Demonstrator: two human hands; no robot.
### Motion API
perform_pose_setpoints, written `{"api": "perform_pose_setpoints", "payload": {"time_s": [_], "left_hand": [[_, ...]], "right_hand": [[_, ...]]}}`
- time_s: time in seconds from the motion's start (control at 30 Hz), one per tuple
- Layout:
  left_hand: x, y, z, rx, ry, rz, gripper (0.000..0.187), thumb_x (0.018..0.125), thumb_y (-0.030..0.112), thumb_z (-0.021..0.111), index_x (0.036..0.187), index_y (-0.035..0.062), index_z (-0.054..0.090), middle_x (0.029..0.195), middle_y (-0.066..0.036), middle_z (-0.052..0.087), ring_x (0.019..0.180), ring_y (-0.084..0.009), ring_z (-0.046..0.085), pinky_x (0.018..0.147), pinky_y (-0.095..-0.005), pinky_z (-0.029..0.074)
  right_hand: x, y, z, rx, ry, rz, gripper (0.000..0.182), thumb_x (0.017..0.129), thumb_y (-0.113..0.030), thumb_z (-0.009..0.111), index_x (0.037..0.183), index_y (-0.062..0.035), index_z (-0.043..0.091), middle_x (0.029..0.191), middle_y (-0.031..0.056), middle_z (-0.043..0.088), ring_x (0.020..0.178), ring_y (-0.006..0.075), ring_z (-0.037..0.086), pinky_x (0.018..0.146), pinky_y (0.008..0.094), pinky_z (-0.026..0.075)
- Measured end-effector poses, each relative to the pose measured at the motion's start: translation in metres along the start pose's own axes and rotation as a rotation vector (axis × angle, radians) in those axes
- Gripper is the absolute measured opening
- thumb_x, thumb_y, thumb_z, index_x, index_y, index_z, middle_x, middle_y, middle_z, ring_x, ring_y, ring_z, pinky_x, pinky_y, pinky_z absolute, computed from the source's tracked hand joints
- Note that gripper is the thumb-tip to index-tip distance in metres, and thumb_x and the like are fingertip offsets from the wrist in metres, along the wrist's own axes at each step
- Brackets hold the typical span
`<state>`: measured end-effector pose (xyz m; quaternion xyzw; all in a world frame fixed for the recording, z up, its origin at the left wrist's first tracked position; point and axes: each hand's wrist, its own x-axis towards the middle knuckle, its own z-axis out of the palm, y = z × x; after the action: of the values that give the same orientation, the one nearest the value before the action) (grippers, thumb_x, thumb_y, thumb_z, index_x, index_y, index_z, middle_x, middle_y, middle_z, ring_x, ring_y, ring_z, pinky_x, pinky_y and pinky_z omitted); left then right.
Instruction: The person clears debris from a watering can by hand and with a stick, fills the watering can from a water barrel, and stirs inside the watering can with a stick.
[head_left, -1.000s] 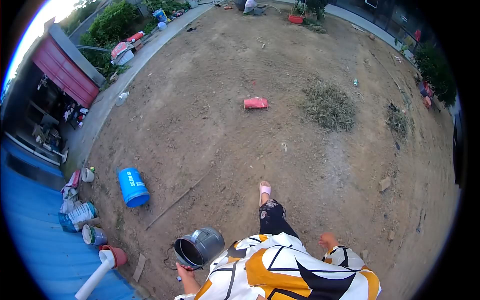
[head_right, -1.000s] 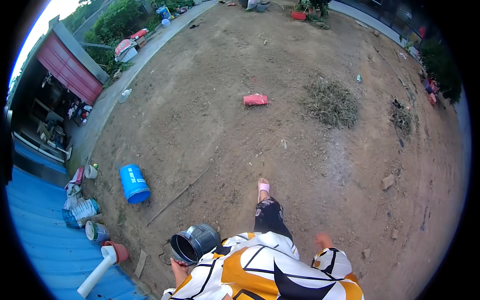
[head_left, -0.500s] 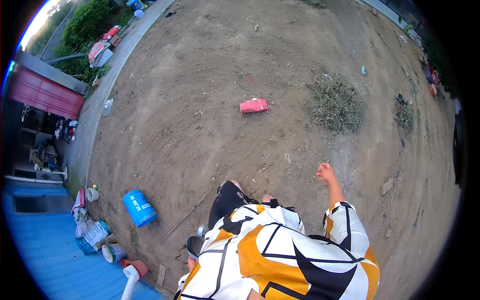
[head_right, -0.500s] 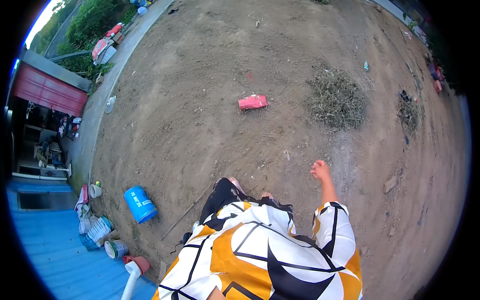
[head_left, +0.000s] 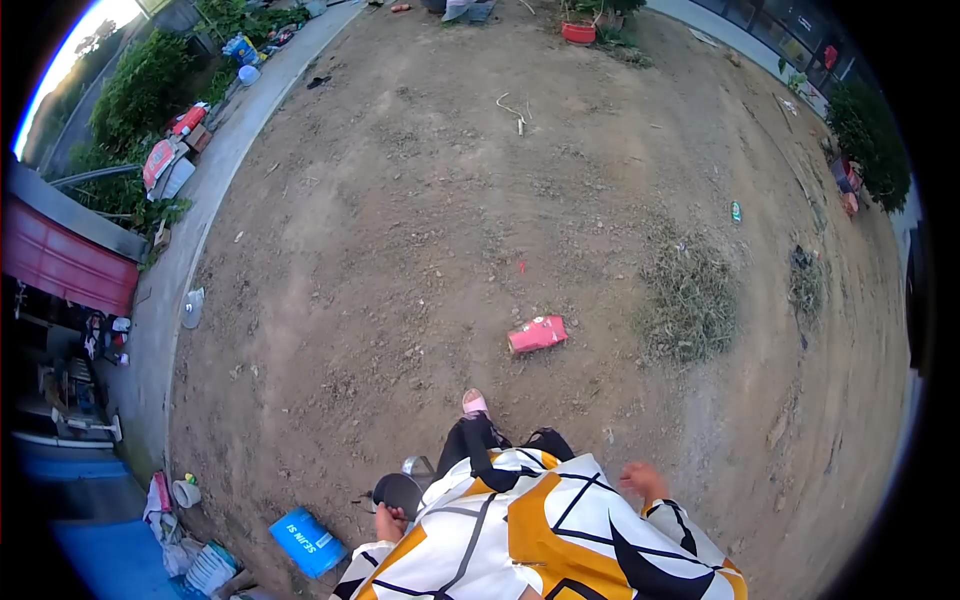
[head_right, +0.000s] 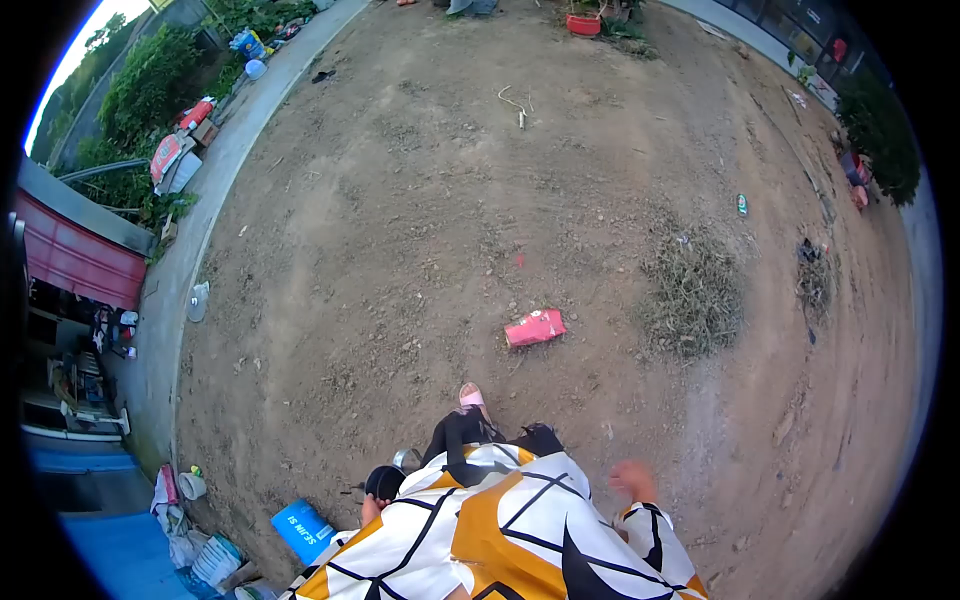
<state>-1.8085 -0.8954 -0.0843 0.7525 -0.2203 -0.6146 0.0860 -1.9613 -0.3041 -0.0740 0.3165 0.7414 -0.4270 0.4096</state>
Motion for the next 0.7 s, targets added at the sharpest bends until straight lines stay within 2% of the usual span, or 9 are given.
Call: {"api": "perform_pose_setpoints", "payload": {"time_s": [0.1,0.17,0.27,0.3,0.37,0.47,0.57,0.63,0.7], "left_hand": [[0.023,0.080,0.091,-0.101,-0.012,0.087,0.026,0.086,0.030,0.052,0.067,0.0139,0.047,0.054,0.002,0.044,0.044,-0.0099,0.041,0.047,-0.0247,0.044],[0.054,0.124,0.126,-0.133,-0.109,0.230,0.025,0.087,0.030,0.052,0.068,0.0130,0.048,0.055,0.002,0.045,0.046,-0.0100,0.043,0.050,-0.0260,0.045],[0.016,0.198,0.196,-0.179,-0.136,0.376,0.028,0.088,0.031,0.050,0.067,0.0129,0.045,0.053,0.001,0.043,0.045,-0.0123,0.043,0.049,-0.0277,0.042],[0.034,0.216,0.206,-0.179,-0.155,0.410,0.028,0.087,0.031,0.051,0.067,0.0127,0.045,0.052,0.000,0.044,0.046,-0.0132,0.044,0.049,-0.0274,0.041],[0.007,0.255,0.251,-0.200,-0.148,0.477,0.027,0.087,0.031,0.052,0.069,0.0112,0.046,0.054,0.000,0.045,0.047,-0.0130,0.045,0.050,-0.0268,0.042],[-0.018,0.291,0.306,-0.246,-0.127,0.554,0.028,0.086,0.030,0.053,0.069,0.0099,0.046,0.055,0.000,0.044,0.048,-0.0128,0.045,0.051,-0.0263,0.043],[-0.027,0.304,0.347,-0.216,-0.107,0.490,0.028,0.087,0.031,0.052,0.069,0.0094,0.046,0.053,-0.001,0.045,0.048,-0.0136,0.047,0.047,-0.0256,0.041],[-0.040,0.312,0.375,-0.151,-0.063,0.453,0.029,0.087,0.031,0.052,0.068,0.0096,0.046,0.053,-0.002,0.046,0.049,-0.0137,0.049,0.046,-0.0251,0.041],[-0.043,0.305,0.404,-0.038,0.000,0.357,0.029,0.087,0.033,0.051,0.069,0.0107,0.046,0.050,-0.001,0.044,0.047,-0.0142,0.048,0.044,-0.0250,0.039]], "right_hand": [[0.013,-0.104,0.008,0.131,-0.030,0.192,0.019,0.084,-0.017,0.048,0.099,-0.0071,0.054,0.089,0.0114,0.060,0.075,0.0230,0.061,0.061,0.0385,0.050],[0.028,-0.147,-0.001,0.237,0.168,0.197,0.022,0.082,-0.017,0.051,0.102,-0.0070,0.055,0.094,0.0110,0.059,0.079,0.0232,0.061,0.064,0.0368,0.050],[0.214,-0.027,-0.060,-0.383,0.040,-0.363,0.026,0.086,-0.014,0.046,0.111,-0.0102,0.047,0.096,0.0110,0.059,0.074,0.0247,0.061,0.058,0.0391,0.050],[0.209,-0.065,-0.058,-0.397,0.017,-0.367,0.026,0.086,-0.014,0.046,0.111,-0.0102,0.047,0.096,0.0110,0.059,0.074,0.0247,0.061,0.058,0.0391,0.050],[0.200,-0.168,-0.060,-0.190,0.151,0.008,0.029,0.080,-0.024,0.053,0.103,-0.0062,0.056,0.090,0.0103,0.059,0.083,0.0232,0.059,0.068,0.0350,0.049],[0.331,-0.184,-0.082,-0.471,0.025,-0.196,0.028,0.081,-0.026,0.052,0.101,-0.0066,0.056,0.089,0.0110,0.059,0.081,0.0243,0.058,0.066,0.0369,0.048],[0.232,-0.417,-0.029,0.265,0.090,0.160,0.025,0.083,-0.022,0.051,0.102,-0.0074,0.054,0.088,0.0116,0.059,0.077,0.0248,0.059,0.060,0.0362,0.048],[0.271,-0.481,-0.030,0.011,-0.061,0.014,0.028,0.087,-0.020,0.042,0.114,-0.0106,0.045,0.096,0.0102,0.057,0.080,0.0223,0.060,0.061,0.0366,0.049],[0.284,-0.553,-0.036,0.069,-0.023,-0.032,0.029,0.087,-0.020,0.045,0.114,-0.0103,0.044,0.096,0.0097,0.057,0.076,0.0210,0.059,0.061,0.0352,0.049]]}}
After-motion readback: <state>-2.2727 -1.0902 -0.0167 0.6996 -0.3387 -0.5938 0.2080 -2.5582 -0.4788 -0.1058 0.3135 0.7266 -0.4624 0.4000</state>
